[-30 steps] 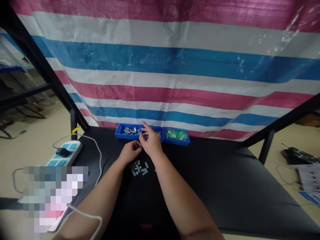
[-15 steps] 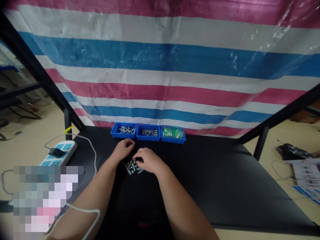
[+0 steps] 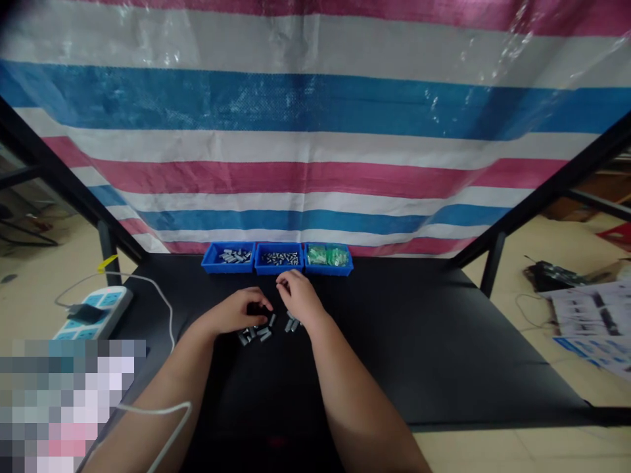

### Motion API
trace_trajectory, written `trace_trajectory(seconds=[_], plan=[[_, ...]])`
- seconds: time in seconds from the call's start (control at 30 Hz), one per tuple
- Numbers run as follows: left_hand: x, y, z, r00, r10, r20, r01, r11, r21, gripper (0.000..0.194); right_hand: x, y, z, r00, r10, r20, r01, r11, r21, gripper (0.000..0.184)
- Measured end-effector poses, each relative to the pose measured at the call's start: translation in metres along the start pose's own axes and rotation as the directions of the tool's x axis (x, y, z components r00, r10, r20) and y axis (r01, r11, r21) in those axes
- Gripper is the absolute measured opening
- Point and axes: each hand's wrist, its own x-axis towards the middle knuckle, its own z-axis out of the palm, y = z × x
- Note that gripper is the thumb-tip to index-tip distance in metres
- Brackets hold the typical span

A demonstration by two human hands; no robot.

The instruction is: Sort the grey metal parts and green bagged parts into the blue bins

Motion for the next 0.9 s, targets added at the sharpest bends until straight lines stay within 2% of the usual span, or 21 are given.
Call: trace_trajectory(seconds=[0.07, 0.1, 0.2, 0.27, 0.4, 0.47, 0.53, 0.7, 0.83, 0.9], plan=[[0.002, 0.003, 0.006, 0.999, 0.01, 0.045, -0.014, 0.996, 0.088, 0.028, 0.001, 0.008, -0.005, 0.992, 0.029, -0.125, -0.028, 1.0, 0.012, 0.012], [0.003, 0.004, 0.008, 0.998, 0.007, 0.056, -0.014, 0.991, 0.132, 0.027, 0.002, 0.011, -0.005, 0.987, 0.048, -0.152, -0.048, 0.999, 0.007, 0.011], [0.005, 0.004, 0.013, 0.998, -0.008, 0.06, -0.005, 0.979, 0.204, 0.02, 0.003, 0.018, 0.0, 0.989, 0.109, -0.101, -0.108, 0.994, 0.018, 0.009], [0.005, 0.004, 0.013, 0.999, 0.0, 0.051, -0.01, 0.977, 0.213, 0.018, 0.006, 0.019, 0.007, 0.984, 0.144, -0.104, -0.132, 0.985, 0.115, 0.01], [0.005, 0.005, 0.012, 0.999, 0.036, 0.027, -0.04, 0.983, 0.181, 0.018, 0.013, 0.021, 0.022, 0.939, 0.222, -0.263, -0.096, 0.903, 0.42, 0.028], [0.005, 0.006, 0.01, 1.0, 0.022, 0.012, -0.024, 0.99, 0.137, 0.017, 0.015, 0.021, 0.025, 0.93, 0.241, -0.276, -0.089, 0.88, 0.467, 0.04], [0.005, 0.007, 0.008, 1.0, -0.03, -0.003, 0.03, 0.996, 0.087, 0.016, 0.013, 0.021, 0.024, 0.933, 0.248, -0.26, -0.113, 0.89, 0.441, 0.043], [0.004, 0.009, 0.004, 0.98, -0.153, -0.128, 0.16, 0.986, 0.042, 0.011, 0.005, 0.015, 0.009, 0.939, 0.238, -0.249, -0.167, 0.947, 0.275, 0.023], [0.005, 0.004, -0.001, 0.938, -0.241, -0.25, 0.253, 0.967, 0.014, 0.022, 0.005, 0.016, -0.001, 0.945, 0.229, -0.235, -0.178, 0.959, 0.219, 0.018], [0.005, -0.002, -0.004, 0.896, -0.293, -0.334, 0.31, 0.951, -0.005, 0.031, 0.005, 0.017, -0.003, 0.948, 0.229, -0.222, -0.185, 0.962, 0.203, 0.018]])
